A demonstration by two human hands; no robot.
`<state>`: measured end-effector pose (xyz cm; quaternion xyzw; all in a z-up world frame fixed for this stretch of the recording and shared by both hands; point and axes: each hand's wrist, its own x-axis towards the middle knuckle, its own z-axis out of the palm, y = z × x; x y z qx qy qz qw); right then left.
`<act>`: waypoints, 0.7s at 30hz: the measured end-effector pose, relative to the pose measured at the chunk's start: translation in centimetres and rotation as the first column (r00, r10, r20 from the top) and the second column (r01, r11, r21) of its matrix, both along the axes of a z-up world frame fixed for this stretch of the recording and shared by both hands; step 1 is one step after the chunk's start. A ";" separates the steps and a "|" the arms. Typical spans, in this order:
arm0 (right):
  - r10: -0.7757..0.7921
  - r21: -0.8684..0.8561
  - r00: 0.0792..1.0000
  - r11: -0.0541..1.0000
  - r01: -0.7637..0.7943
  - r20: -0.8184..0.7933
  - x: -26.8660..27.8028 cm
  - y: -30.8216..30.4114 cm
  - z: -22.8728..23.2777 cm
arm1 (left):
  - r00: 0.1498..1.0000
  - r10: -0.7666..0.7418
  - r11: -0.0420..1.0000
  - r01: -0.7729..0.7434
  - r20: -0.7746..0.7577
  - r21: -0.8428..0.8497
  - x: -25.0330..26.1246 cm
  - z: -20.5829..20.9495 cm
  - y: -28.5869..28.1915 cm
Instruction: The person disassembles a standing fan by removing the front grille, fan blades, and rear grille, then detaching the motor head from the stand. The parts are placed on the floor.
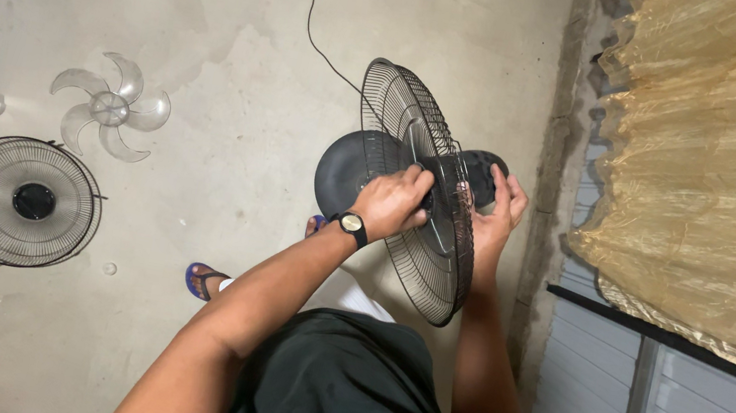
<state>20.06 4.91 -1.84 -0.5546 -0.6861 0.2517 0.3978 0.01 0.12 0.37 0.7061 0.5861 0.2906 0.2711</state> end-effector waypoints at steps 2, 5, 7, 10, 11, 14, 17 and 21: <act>-0.007 0.014 0.999 1.000 0.006 0.048 0.3 0.4 -0.5 | 0.999 0.028 1.000 -0.028 0.043 0.010 0.0 0.1 -0.1; -0.024 0.041 0.989 0.999 0.018 0.143 0.7 0.7 -1.1 | 0.994 0.074 0.996 -0.070 0.080 -0.047 0.0 0.5 -0.1; -0.032 0.045 0.989 0.999 0.025 0.147 0.7 0.6 -1.3 | 0.979 0.123 0.992 -0.121 0.160 -0.018 -0.1 0.7 -0.2; -0.005 0.050 0.995 0.999 -0.001 0.105 0.6 0.3 -1.0 | 0.924 0.267 0.940 -0.186 0.274 -0.286 0.0 -0.5 0.0; -0.013 0.053 0.995 0.999 0.008 0.099 0.5 0.2 -1.0 | 0.897 0.330 0.888 -0.188 0.295 -0.420 0.0 -1.4 0.3; -0.026 0.086 0.996 0.996 0.018 0.082 0.5 0.2 -1.2 | 0.734 0.408 0.871 -0.135 0.543 -0.472 0.2 -5.2 0.8; -0.006 0.115 0.995 0.993 -0.006 0.100 1.0 0.4 -1.8 | 0.391 0.601 0.697 0.172 0.698 -0.696 0.2 -7.5 0.6; -0.016 0.088 0.995 0.996 0.006 0.102 1.2 0.9 -2.4 | 0.291 0.669 0.655 0.204 0.684 -0.727 0.9 -7.3 -0.5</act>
